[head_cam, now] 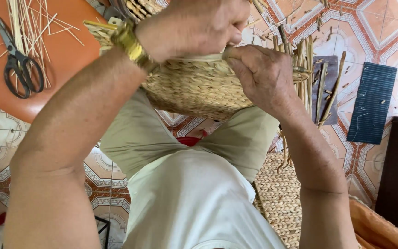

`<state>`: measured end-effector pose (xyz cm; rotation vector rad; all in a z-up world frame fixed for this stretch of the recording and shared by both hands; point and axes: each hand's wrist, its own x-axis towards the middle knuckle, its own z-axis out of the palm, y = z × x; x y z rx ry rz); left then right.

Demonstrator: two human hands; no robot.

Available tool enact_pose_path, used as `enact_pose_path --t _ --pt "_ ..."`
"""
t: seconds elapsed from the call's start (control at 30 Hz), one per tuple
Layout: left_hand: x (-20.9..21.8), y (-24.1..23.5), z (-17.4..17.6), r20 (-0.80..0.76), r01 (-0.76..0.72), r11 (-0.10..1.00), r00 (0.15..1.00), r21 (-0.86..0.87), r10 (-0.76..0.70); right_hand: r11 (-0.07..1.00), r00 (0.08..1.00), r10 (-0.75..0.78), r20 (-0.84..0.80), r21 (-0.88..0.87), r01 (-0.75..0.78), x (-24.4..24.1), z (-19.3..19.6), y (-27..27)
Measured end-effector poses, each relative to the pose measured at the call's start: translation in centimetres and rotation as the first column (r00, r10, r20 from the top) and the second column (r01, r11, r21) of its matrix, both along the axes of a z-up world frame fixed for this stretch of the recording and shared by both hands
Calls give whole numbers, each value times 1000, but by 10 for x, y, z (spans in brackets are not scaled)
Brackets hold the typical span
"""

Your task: The person sits with a woven water-hyacinth basket on their lap and weaves a flat palm strip in and out of the basket rim, tightening and repositioning it by hand. They then pick up scissors, trim the excess strip end, and continue tucking and pressing the weave along the edge.

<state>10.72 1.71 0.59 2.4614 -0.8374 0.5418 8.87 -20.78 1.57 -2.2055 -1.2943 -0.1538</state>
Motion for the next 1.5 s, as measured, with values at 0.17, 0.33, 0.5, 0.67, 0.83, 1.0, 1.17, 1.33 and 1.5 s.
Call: enact_pose_path --t 0.17,0.33,0.5,0.67,0.83,1.0,1.17,1.33,1.5 --pt "45 2 -22 -691 50 993 715 -105 -109 995 994 -97 -53 20 98 -6 0 2" --pt "51 1 -43 -720 214 971 656 -110 -226 996 999 -36 -32 83 38 -5 1 7" --pt "-31 -7 0 -301 -140 985 948 -104 103 998 991 -64 -114 -17 63 9 2 12" --pt "-117 -29 -33 61 -280 919 950 -278 307 997 988 -39 -152 -70 29 16 0 10" --pt "-124 -33 -49 160 -385 916 903 -112 400 998 984 13 -180 -61 -24 19 -2 5" --pt "-120 -36 -53 219 -407 911 885 -67 411 999 979 34 -200 2 -35 19 -1 2" --pt "-121 -41 -47 209 -427 904 887 34 411 999 971 33 -235 37 -25 21 -5 -2" --pt "-121 -43 -46 186 -396 918 900 -21 393 988 932 151 -330 10 -157 37 -6 -3" --pt "-128 -57 -57 35 -375 841 907 -390 421 936 764 -203 -612 -350 -32 32 24 18"
